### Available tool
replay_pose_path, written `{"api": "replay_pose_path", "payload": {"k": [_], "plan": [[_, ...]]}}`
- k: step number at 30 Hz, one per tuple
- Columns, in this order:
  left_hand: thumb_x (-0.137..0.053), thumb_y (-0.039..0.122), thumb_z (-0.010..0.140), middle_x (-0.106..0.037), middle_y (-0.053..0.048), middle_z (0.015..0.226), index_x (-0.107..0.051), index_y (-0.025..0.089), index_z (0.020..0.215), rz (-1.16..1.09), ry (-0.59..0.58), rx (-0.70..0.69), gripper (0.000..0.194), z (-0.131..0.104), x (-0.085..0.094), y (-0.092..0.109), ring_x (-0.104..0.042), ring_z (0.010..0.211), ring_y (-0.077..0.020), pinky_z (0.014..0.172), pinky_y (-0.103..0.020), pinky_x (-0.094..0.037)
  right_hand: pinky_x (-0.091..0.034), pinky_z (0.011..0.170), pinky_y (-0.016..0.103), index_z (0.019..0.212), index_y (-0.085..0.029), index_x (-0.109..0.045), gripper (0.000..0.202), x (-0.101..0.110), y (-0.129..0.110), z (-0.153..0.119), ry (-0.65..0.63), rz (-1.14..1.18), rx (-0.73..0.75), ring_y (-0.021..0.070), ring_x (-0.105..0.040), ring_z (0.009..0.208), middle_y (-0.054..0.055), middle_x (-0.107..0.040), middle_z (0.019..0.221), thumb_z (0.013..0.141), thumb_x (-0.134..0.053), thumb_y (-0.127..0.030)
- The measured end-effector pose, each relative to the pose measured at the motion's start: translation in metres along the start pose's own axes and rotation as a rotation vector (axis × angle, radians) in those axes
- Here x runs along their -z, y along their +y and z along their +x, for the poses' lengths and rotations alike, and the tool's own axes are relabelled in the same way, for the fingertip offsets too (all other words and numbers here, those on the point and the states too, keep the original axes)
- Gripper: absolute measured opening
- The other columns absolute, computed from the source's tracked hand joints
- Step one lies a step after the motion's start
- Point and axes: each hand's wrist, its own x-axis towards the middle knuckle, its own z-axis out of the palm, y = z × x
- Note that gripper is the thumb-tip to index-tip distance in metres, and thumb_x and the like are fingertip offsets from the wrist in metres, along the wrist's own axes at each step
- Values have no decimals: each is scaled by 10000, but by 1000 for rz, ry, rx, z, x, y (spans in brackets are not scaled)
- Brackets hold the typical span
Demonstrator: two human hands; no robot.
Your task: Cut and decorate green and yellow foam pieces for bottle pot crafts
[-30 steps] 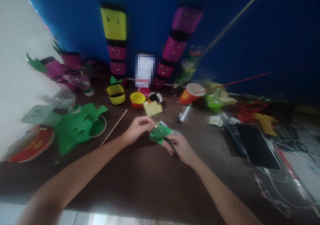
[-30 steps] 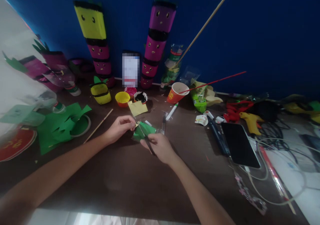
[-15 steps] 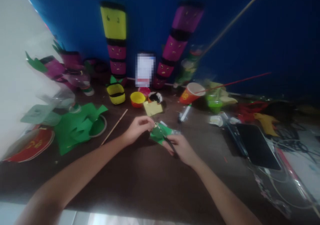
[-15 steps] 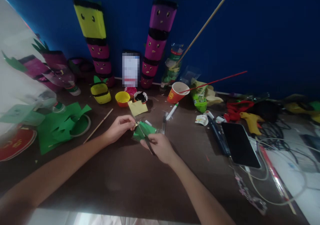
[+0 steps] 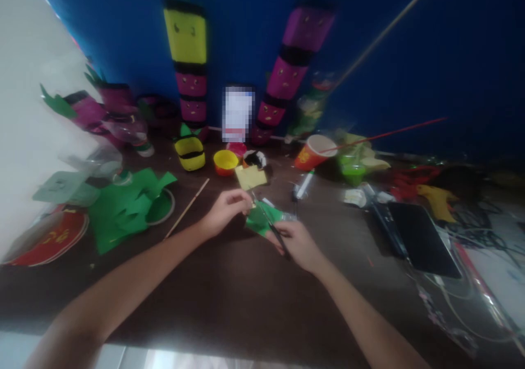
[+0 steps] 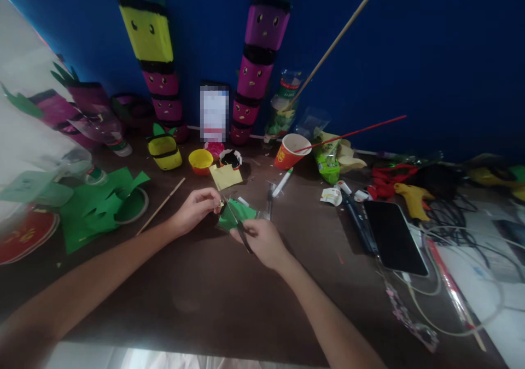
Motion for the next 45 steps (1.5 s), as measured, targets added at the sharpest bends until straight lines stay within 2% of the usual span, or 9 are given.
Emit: {"api": "replay_pose_path", "payload": {"k": [6,13,22,30,45], "plan": [[-643,241,688,-545,9,591,-606,127,691,21,16,15,121,0,0,0,-483,584,-87,595,-218,-364,-245,418,208,465,-187,-368,403,5,2,-1,21,37,13,75,-368,424,-49,-380,422,721,-567,-426],[-656,243,676,-569,7,600,-635,127,699,14,31,5,120,0,2,-3,-489,580,-82,595,-219,-369,-233,438,206,465,-181,-364,394,10,8,-4,28,-75,32,74,-362,445,-49,-380,445,731,-540,-411],[-672,251,671,-558,5,564,-664,127,689,-35,135,38,125,1,-1,1,-469,557,-79,553,-217,-349,-258,453,201,534,-166,-492,357,7,16,-5,49,-149,62,92,-382,498,-35,-404,500,694,-595,-468],[-702,309,651,-590,-11,585,-672,120,697,45,74,52,197,0,1,-3,-500,565,-92,572,-225,-400,-249,443,202,505,-170,-453,404,6,20,-4,30,-127,53,85,-345,484,-36,-368,494,711,-571,-497],[-700,360,653,-584,-4,543,-662,116,659,133,131,59,247,-1,-4,3,-498,519,-84,548,-220,-415,-254,451,203,497,-169,-449,412,9,16,-4,66,-184,70,87,-344,494,-37,-373,499,691,-592,-503]]}}
